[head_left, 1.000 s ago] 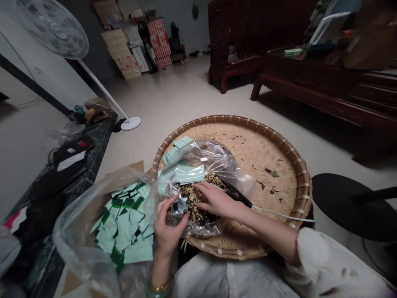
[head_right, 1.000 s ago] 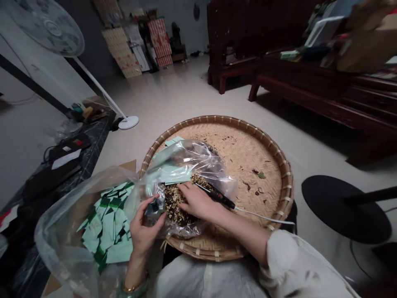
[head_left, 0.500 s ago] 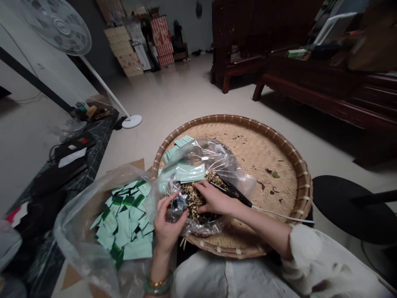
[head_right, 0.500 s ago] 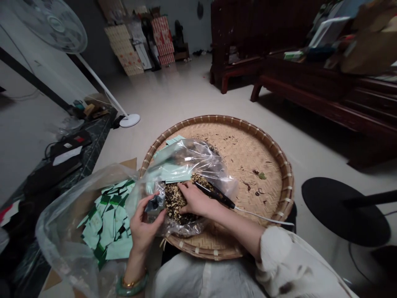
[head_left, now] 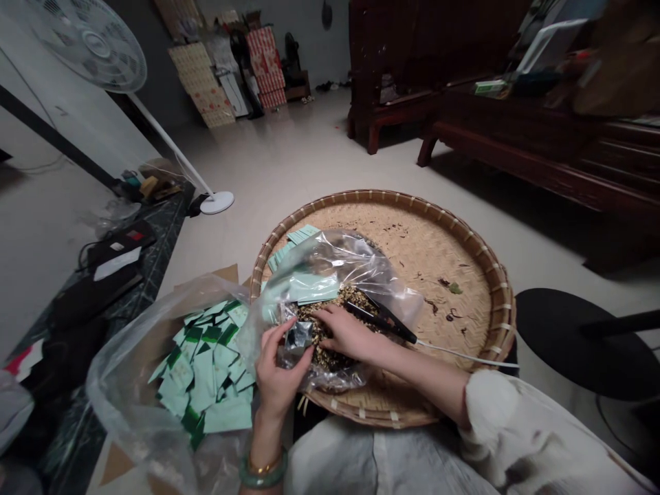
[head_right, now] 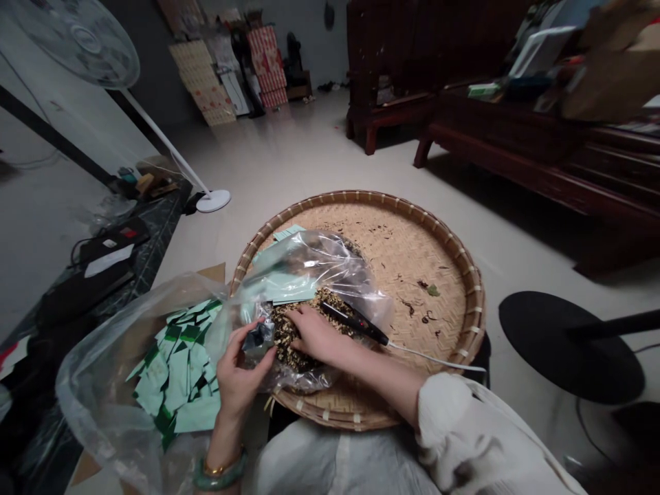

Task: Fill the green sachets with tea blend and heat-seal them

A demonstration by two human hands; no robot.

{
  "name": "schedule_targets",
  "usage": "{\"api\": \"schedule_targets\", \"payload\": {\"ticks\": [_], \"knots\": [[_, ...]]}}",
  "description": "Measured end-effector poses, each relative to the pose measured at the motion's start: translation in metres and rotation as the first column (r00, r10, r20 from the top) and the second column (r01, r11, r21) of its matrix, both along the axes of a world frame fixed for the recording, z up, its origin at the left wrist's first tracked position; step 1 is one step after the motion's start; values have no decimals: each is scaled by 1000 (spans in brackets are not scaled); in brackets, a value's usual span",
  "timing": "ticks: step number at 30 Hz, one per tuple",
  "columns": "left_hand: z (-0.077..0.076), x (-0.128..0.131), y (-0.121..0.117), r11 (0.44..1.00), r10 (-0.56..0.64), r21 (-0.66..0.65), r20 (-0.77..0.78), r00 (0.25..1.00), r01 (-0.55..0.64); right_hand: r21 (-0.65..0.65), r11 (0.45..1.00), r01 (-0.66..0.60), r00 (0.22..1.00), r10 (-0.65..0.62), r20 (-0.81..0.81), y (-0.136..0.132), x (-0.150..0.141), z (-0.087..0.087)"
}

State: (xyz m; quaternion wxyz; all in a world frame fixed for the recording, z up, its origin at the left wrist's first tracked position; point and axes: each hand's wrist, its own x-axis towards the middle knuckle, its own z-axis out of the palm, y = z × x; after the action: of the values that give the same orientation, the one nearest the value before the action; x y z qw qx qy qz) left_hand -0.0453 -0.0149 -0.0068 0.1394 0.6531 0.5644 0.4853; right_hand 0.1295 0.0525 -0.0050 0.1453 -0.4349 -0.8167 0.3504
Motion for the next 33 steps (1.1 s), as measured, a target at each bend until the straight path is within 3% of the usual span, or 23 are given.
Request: {"api": "schedule_targets", "payload": {"ticks": [5,11,15,20,23,27,30,33], "knots": [[0,1,0,1000,15,1,-14,1000,-15,28,999,16,996,-13,-88,5,0,-5],[1,3,0,1000,17,-11,-45,999,-18,-59,989,136,961,-146,-236,12,22,0],[2,6,2,1000,9,-19,-55,998,-10,-157,978,140,937,-181,-298,12,37,2],[6,11,3,1000,9,-22,-120,993,-12,-227,962,152,908,-227,-353,8,51,23],[9,17,5,1000,-1,-16,-155,988,-1,-139,975,173,912,-212,-351,4,55,49],[11,29,8,1000,-18,17,-153,988,21,102,987,124,953,-89,-291,-3,54,83],[10,38,10,1000,-15,11,-129,991,17,212,976,48,977,-2,-212,-9,47,96],[6,43,11,1000,3,10,-100,995,-2,235,972,-6,984,48,-171,-13,40,99]]}}
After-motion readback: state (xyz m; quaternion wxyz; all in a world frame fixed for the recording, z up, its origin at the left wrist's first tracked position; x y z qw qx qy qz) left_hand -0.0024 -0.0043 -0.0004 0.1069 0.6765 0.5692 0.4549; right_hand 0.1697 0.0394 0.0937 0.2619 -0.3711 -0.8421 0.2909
